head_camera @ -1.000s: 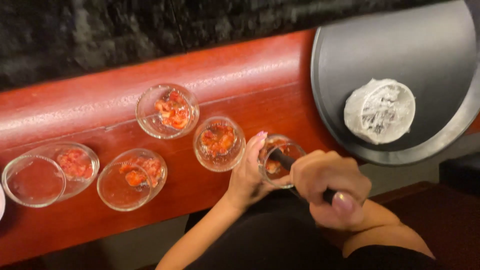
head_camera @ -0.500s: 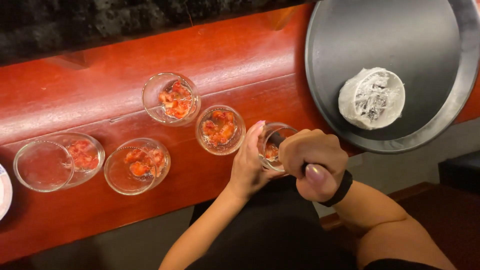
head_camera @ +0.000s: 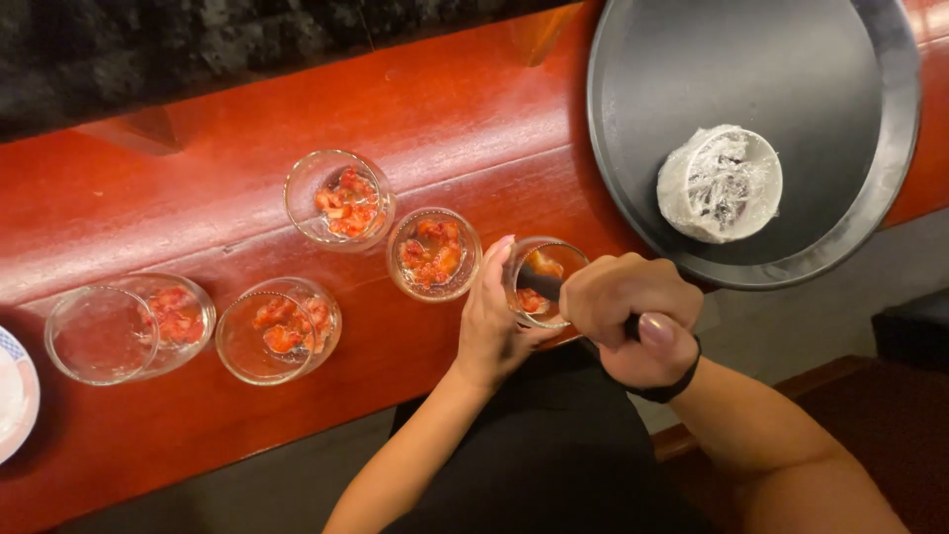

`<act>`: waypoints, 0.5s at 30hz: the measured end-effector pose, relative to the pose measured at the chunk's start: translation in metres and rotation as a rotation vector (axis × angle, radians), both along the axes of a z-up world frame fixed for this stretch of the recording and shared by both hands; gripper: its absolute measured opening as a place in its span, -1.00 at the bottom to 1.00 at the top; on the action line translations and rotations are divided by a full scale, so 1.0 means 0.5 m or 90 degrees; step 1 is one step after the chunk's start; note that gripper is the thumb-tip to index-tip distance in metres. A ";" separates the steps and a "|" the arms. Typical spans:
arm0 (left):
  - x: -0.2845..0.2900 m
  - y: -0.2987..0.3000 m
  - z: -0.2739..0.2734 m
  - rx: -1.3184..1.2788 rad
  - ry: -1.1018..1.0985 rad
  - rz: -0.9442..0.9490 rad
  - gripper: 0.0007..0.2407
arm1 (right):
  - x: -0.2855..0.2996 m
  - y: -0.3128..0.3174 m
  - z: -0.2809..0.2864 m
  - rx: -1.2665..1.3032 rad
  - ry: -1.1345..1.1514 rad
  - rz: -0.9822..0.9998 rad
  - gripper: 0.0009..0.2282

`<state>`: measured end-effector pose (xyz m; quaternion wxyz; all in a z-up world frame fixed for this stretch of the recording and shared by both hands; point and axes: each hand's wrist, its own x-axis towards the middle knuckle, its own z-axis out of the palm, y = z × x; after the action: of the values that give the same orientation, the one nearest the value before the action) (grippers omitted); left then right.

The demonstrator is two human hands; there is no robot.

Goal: The person is preparing several glasses by adding sliced strawberries and then muddling them using a muddler tool.

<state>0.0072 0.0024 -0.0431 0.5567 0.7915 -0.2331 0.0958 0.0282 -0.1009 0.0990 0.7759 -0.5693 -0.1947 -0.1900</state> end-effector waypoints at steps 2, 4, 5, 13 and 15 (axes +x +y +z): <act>-0.001 -0.001 -0.001 -0.016 0.025 -0.015 -0.12 | -0.012 -0.004 -0.002 -0.012 -0.022 -0.038 -0.66; -0.005 -0.005 -0.001 -0.021 0.027 -0.013 -0.14 | -0.020 0.004 0.053 -0.043 -0.002 -0.044 -0.65; -0.005 -0.008 0.000 -0.029 0.029 -0.011 -0.17 | -0.021 0.006 0.082 -0.075 0.018 -0.048 -0.65; 0.003 -0.009 0.011 -0.024 0.025 -0.006 -0.14 | 0.015 -0.032 0.017 -0.067 0.006 -0.008 -0.65; -0.003 -0.010 0.013 -0.030 0.050 0.005 -0.17 | 0.017 -0.037 0.016 -0.079 0.012 -0.022 -0.65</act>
<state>0.0057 -0.0027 -0.0366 0.5835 0.7823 -0.2058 0.0722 0.0366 -0.1192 0.1070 0.7377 -0.6212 -0.1890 -0.1851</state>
